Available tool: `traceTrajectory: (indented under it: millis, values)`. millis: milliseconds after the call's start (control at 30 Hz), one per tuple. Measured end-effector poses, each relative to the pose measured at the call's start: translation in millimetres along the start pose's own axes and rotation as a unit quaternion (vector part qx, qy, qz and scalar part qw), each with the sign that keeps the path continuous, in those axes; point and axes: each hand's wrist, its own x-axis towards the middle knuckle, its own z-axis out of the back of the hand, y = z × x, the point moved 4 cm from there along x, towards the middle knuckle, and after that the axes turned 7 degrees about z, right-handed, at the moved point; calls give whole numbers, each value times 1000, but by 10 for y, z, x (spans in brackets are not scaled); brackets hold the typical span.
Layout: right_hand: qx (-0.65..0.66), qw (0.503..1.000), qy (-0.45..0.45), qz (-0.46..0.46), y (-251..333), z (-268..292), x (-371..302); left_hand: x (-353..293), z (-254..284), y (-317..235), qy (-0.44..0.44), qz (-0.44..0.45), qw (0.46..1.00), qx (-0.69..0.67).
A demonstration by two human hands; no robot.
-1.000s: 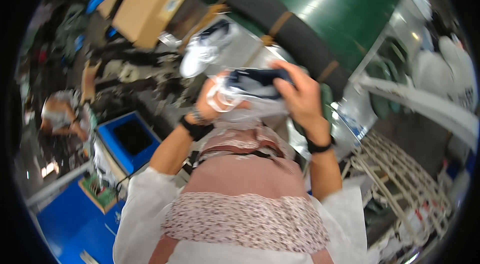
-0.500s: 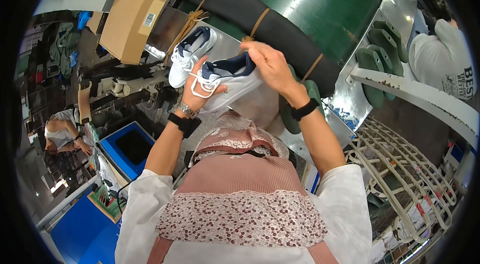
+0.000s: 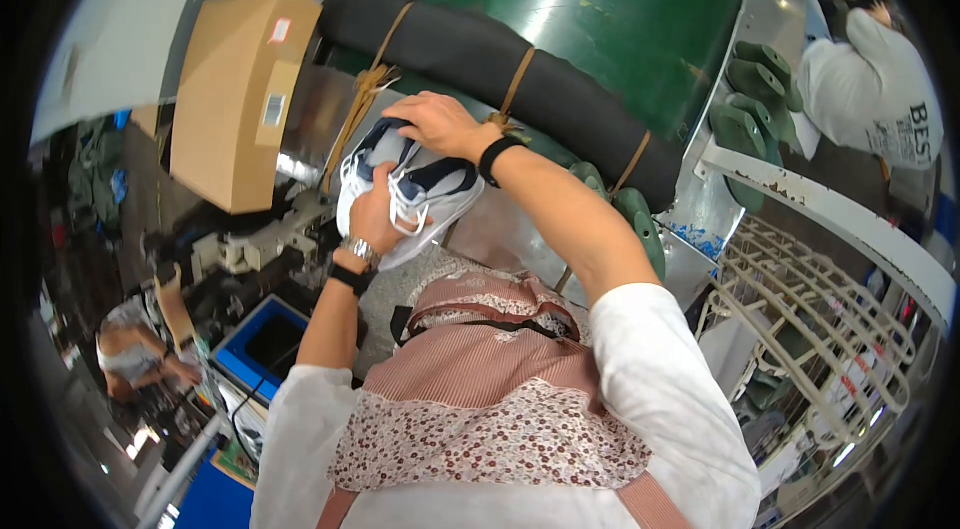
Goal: Insert shoe lasts into partially assembled shoes on a manufacturing line.
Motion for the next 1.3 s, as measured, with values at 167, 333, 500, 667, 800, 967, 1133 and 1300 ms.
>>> traceTrajectory:
  millis: [167, 333, 500, 667, 800, 967, 1133, 1300]
  values:
    - [15, 999, -48, -8, -182, 6, 144, 135, 16, -26, 1, -19, 1000, -25]
    - [29, 983, -142, -116, -26, 453, -474, 263, 357, -187, 13, -114, 993, -40]
    - [-290, 838, -311, -342, 889, 1608, -2422, 545, 979, -1634, 22, -332, 943, 19]
    - [-335, 808, -148, -461, 1003, 942, -3114, 1214, 938, -2841, -100, -481, 868, 74]
    - [-320, 816, -180, -447, 825, 662, -3344, 1057, 396, -3421, -101, -475, 866, 120]
    - [-366, 853, -106, -356, 1378, 356, -3796, 452, -1502, -3357, 289, -456, 836, -93]
    - [-300, 672, -408, -539, 1925, -199, -4348, 103, -3174, -2573, 325, -396, 853, -102]
    - [193, 453, -605, -626, 1617, -693, -4451, -374, -3203, -2630, 359, -240, 884, -181]
